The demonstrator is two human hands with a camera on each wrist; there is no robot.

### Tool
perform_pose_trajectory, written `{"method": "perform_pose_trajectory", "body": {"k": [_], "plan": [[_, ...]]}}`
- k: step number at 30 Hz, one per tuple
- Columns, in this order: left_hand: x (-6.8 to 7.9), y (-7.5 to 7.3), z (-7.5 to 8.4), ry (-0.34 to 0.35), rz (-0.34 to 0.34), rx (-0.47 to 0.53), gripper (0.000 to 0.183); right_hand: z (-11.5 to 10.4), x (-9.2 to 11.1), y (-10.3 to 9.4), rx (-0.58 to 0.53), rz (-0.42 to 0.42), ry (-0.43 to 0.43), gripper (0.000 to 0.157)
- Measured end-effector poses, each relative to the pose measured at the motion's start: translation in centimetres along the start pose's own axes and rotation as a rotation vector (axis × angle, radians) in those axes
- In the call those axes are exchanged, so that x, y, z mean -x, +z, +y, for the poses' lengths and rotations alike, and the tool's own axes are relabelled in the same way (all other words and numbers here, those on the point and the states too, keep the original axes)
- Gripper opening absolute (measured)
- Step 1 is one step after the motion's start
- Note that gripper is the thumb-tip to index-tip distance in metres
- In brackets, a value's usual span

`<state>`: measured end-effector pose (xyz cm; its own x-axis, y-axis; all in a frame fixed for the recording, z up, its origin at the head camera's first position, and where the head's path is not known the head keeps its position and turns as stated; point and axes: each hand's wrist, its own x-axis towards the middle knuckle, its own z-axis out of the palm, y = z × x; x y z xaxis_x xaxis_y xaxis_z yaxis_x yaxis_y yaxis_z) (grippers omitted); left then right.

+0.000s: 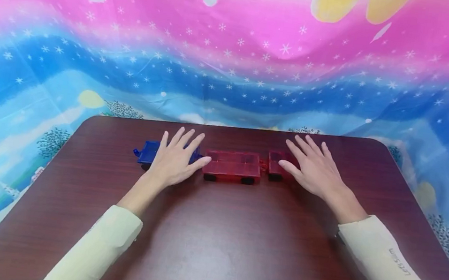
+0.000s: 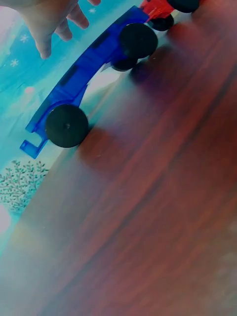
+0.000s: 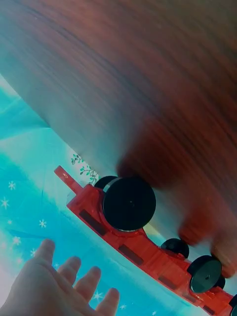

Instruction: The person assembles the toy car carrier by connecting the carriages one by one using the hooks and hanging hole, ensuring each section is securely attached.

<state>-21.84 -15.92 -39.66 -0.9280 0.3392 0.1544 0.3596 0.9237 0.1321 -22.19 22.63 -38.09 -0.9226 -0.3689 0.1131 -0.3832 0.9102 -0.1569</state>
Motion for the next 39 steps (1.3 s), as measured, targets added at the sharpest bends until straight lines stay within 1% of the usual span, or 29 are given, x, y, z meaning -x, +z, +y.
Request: {"method": "perform_pose_trajectory", "body": {"k": [6, 14, 19, 35, 39], "plan": [[-0.1, 0.6, 1.0, 0.042, 0.006, 0.001, 0.081, 0.2, 0.2, 0.2, -0.005, -0.009, -0.03, 0.077], [-0.5, 0.6, 1.9, 0.081, 0.003, -0.013, 0.078, 0.4, 0.4, 0.6, -0.022, -0.01, -0.06, 0.074], [-0.7, 0.7, 2.5, 0.111, -0.014, -0.03, 0.076, 0.7, 0.5, 0.9, -0.024, -0.013, -0.074, 0.074], [-1.6, 1.8, 4.1, 0.244, -0.029, -0.087, 0.072, 1.0, 0.6, 1.5, -0.023, -0.042, -0.094, 0.071], [-1.8, 2.1, 4.5, 0.27, -0.044, -0.096, 0.071, 1.1, 0.6, 1.7, -0.023, -0.047, -0.101, 0.071]]}}
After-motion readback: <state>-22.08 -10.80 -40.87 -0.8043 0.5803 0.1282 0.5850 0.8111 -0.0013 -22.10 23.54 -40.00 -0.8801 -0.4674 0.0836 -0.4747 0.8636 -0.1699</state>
